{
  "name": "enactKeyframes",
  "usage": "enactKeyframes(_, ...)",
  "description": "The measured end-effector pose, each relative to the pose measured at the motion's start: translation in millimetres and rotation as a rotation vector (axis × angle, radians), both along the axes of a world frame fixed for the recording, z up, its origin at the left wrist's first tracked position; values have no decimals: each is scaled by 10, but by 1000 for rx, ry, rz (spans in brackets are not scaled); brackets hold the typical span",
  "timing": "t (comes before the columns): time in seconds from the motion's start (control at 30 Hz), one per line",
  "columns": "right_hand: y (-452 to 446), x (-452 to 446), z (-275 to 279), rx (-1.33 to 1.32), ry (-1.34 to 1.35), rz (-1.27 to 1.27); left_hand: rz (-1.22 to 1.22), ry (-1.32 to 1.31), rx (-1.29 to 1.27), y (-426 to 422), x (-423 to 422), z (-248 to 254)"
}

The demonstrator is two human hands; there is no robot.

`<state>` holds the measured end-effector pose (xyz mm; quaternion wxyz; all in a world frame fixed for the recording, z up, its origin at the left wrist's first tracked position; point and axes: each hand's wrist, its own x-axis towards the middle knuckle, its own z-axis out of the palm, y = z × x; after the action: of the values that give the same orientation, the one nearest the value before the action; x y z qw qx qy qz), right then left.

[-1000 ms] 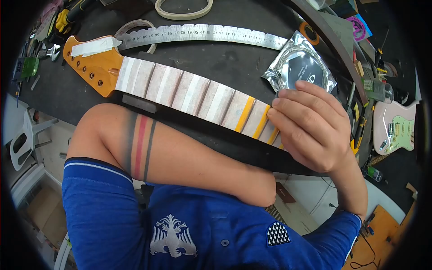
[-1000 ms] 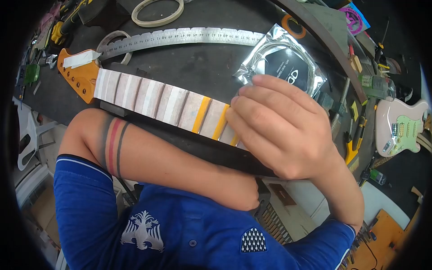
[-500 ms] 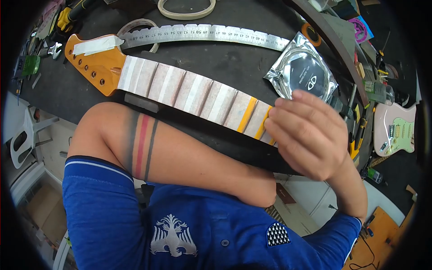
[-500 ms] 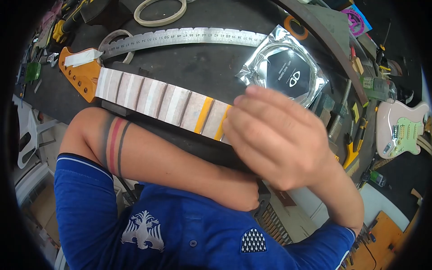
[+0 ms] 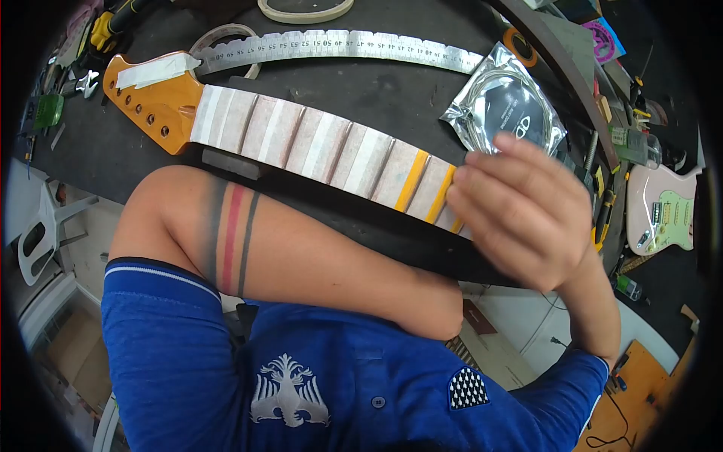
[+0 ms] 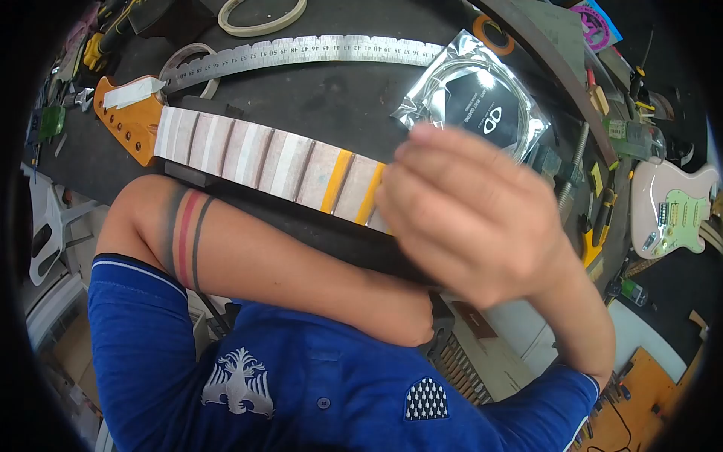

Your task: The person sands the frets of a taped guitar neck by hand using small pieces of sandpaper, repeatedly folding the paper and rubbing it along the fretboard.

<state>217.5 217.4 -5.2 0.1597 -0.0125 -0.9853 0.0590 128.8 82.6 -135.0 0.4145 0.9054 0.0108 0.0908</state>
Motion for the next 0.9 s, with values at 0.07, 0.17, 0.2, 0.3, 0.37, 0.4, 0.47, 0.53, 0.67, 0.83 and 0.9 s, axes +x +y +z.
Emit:
enactKeyframes(0.07,-73,39,-92,-19,30,14,-4,4,12,16,-18,-4)
enactKeyframes(0.17,-3,-5,-48,52,25,-7,-54,46,47,7,22,1)
enactKeyframes(0.2,40,-29,-17,75,20,-23,-63,61,45,14,28,2)
enactKeyframes(0.3,-107,13,-86,44,35,25,240,-124,-509,-109,39,-151)
enactKeyframes(0.37,49,5,-116,76,42,-57,109,-91,-143,-129,24,-197)
enactKeyframes(0.4,169,-14,-77,84,28,-112,17,-50,4,-34,-14,-86)
enactKeyframes(0.47,448,-13,107,88,-62,-196,-68,-26,122,45,-48,-5)
enactKeyframes(0.53,509,78,166,71,-38,-276,-59,-47,100,54,-59,-2)
enactKeyframes(0.67,178,243,419,-73,109,-545,-11,-267,123,84,-67,142)
enactKeyframes(0.83,-211,807,762,-526,442,-794,360,-711,122,223,-251,890)
enactKeyframes(0.9,-430,1015,856,-738,615,-870,547,-974,24,379,-289,1149)
